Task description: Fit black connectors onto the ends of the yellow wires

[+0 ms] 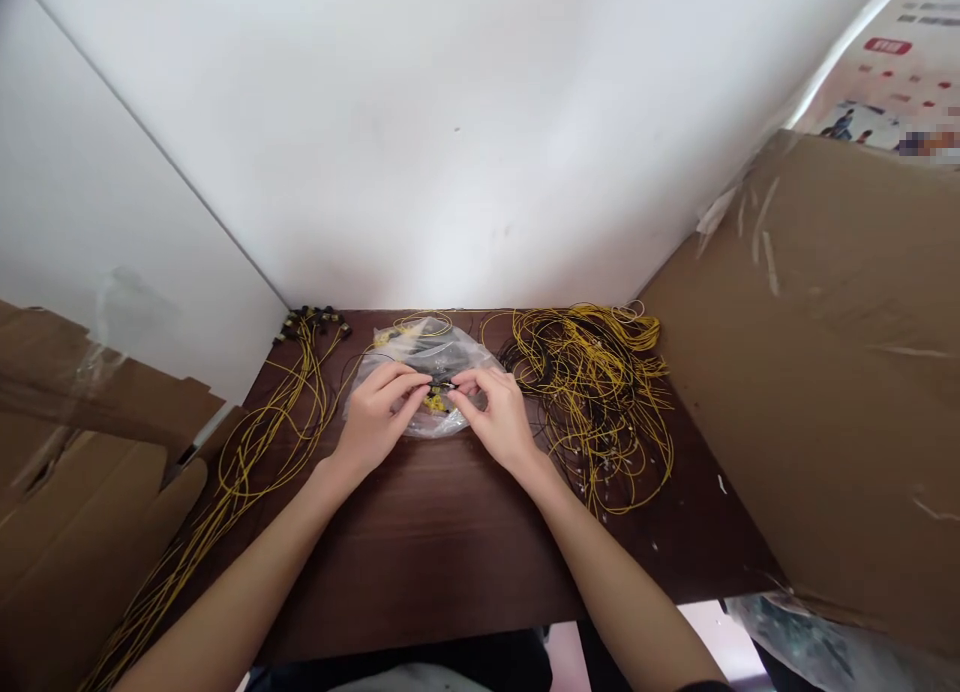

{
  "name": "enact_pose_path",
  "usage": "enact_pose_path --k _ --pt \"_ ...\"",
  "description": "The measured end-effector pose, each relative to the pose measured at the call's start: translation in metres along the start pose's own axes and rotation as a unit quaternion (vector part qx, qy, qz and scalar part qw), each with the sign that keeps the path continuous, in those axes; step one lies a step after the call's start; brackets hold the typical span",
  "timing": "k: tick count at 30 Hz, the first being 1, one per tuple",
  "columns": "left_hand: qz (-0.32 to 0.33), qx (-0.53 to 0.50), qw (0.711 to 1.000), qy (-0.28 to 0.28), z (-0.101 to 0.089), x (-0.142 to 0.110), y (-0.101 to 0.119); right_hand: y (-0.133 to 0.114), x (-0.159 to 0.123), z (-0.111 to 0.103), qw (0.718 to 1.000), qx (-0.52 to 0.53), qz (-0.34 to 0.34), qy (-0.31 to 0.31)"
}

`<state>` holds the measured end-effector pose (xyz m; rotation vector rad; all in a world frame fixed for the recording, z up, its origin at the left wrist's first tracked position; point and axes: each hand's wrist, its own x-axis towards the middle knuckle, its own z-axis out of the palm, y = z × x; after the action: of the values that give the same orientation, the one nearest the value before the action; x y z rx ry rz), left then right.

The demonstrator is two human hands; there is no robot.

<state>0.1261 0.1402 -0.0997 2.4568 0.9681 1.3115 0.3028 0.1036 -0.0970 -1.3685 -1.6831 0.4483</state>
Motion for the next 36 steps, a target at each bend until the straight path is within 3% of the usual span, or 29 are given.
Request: enact_pose_path --k 12,28,36 --pt "0.001 -0.009 1.0 0.015 0.0019 -0.0001 0.003 0.0023 0.0006 0.0029 0.993 0.112 0.034 0.015" --pt "-0.015 -0.013 1.0 -0.012 0.0016 -0.0017 0.0046 -0.0043 -0.0014 0.0011 0.995 0.096 0.003 0.004" --pt "-0.034 -0.021 0.999 -0.004 0.003 -0.0029 0.0048 -0.0047 -0.0014 0.0021 0.987 0.147 0.062 0.007"
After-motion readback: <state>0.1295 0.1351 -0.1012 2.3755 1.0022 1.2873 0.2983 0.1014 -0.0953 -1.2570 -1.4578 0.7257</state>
